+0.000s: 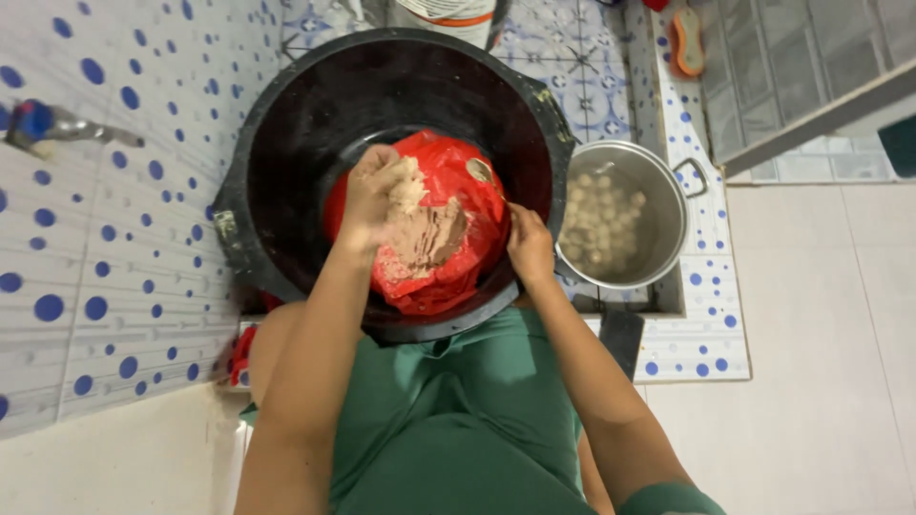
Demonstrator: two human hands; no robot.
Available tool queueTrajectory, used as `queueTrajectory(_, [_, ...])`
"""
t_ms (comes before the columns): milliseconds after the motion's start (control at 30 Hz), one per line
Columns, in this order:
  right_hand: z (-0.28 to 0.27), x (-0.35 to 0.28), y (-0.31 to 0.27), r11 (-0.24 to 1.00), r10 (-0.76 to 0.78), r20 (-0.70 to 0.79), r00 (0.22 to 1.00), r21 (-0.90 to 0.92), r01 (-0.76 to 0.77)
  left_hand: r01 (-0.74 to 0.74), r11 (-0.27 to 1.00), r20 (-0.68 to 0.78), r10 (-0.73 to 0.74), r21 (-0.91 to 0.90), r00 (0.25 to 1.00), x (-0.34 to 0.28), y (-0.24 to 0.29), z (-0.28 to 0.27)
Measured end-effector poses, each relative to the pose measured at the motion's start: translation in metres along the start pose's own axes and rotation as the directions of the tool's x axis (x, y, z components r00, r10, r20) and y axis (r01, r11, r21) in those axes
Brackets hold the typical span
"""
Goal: The person is manually forming small balls from a large mass of dough inside a plastic bag and transferring them into a pot of water using a spoon.
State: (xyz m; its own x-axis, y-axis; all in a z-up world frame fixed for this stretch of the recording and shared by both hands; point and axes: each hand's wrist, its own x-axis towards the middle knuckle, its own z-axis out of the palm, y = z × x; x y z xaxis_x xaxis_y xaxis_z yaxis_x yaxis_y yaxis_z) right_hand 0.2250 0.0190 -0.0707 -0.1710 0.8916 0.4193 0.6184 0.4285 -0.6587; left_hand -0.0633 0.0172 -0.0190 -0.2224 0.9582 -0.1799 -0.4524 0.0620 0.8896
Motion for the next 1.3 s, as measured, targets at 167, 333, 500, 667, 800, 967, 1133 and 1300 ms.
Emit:
queueTrajectory(167, [0.001, -0.001, 0.003, 1.000, 0.002, -0.006, 1.000, -0.010, -0.002, 0.285, 0.850, 0.460, -0.057, -0.443, 0.886, -0.030, 0.048, 0.017])
queueTrajectory(333, [-0.001, 0.000, 0.000, 1.000, 0.006, 0.007, 1.000, -0.030, -0.006, 0.220, 0.933, 0.022, -0.224, -0.286, 0.974, -0.057, 0.055, 0.041])
queueTrajectory(500, [0.002, 0.001, 0.003, 0.999, 0.005, 0.000, 1.000, -0.054, -0.005, 0.140, 0.961, -0.049, -0.156, -0.239, 0.987, -0.064, 0.063, 0.066])
queueTrajectory(667, [0.000, -0.001, -0.001, 0.997, 0.010, 0.004, 1.000, -0.082, -0.010, 0.029, 0.960, 0.093, -0.004, -0.278, 0.996, -0.048, 0.026, 0.060])
queueTrajectory(800, [0.001, -0.002, 0.001, 0.997, 0.016, 0.003, 1.000, -0.076, -0.016, -0.021, 0.973, 0.131, 0.053, -0.229, 0.990, -0.054, 0.039, 0.057])
queueTrajectory(967, [0.000, -0.002, -0.003, 0.997, 0.023, 0.012, 1.000, -0.068, -0.022, 0.141, 0.905, 0.029, -0.141, -0.401, 0.990, -0.088, 0.090, 0.082])
queueTrajectory(1133, [-0.002, -0.001, -0.010, 0.997, 0.004, 0.004, 1.000, -0.080, -0.003, 0.053, 0.988, 0.095, -0.039, -0.146, 0.995, -0.077, 0.064, 0.074])
queueTrajectory(1300, [-0.001, -0.003, -0.006, 0.997, -0.005, -0.005, 1.000, -0.083, 0.004, 0.007, 0.996, 0.041, -0.011, 0.094, 0.999, -0.044, 0.004, 0.056])
